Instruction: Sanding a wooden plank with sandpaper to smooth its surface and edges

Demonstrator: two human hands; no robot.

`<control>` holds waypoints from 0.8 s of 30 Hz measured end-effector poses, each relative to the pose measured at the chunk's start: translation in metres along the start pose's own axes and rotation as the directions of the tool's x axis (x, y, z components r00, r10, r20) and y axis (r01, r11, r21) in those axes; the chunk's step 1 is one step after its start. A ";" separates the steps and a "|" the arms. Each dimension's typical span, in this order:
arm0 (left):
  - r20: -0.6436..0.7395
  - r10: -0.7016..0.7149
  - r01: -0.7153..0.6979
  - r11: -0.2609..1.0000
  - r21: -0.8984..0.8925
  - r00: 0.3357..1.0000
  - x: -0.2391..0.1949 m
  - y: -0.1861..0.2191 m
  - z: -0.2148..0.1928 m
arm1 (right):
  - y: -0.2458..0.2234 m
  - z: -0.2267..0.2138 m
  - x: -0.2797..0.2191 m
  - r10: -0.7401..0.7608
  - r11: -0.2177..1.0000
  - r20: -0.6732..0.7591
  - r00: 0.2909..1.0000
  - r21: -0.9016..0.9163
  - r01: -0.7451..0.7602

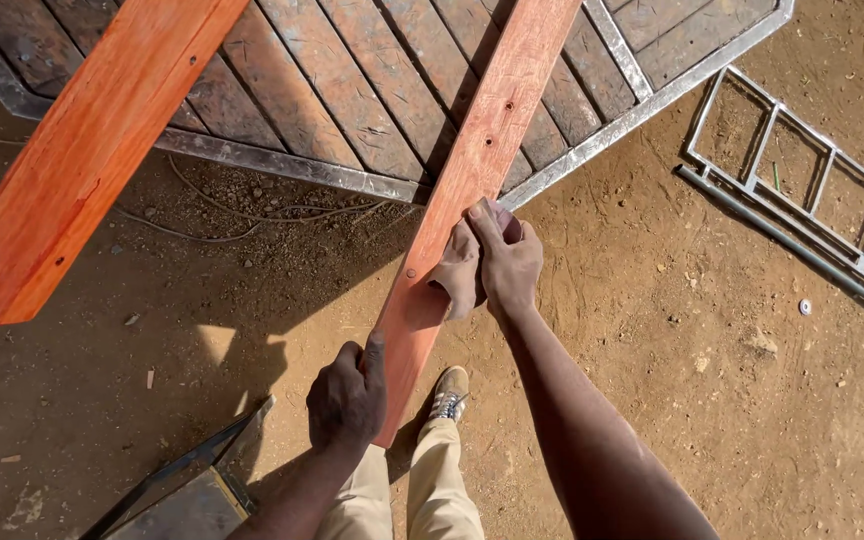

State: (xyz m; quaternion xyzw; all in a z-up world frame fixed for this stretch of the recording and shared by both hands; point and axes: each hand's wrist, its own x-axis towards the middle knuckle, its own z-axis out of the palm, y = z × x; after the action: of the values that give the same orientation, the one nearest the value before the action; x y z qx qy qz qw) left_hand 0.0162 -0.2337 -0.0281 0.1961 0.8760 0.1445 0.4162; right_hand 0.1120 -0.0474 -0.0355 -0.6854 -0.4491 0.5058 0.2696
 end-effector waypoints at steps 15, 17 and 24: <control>0.036 -0.056 0.055 0.998 0.039 0.998 -0.007 0.000 -0.002 | 0.017 0.008 -0.012 0.042 0.994 0.015 0.999 0.102 -0.043; 0.041 -0.059 0.057 0.998 0.029 0.997 0.002 0.007 -0.004 | 0.022 0.009 -0.047 0.120 0.979 0.025 0.992 0.160 -0.122; 0.022 -0.002 0.001 1.000 0.019 1.000 0.010 0.000 0.003 | 0.027 -0.007 -0.024 0.024 0.984 0.181 0.983 0.171 -0.056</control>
State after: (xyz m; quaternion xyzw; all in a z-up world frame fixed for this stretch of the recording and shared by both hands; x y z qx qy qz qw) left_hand 0.0126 -0.2291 -0.0366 0.2010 0.8729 0.1337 0.4240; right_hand 0.1260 -0.0806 -0.0446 -0.6199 -0.4112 0.6081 0.2773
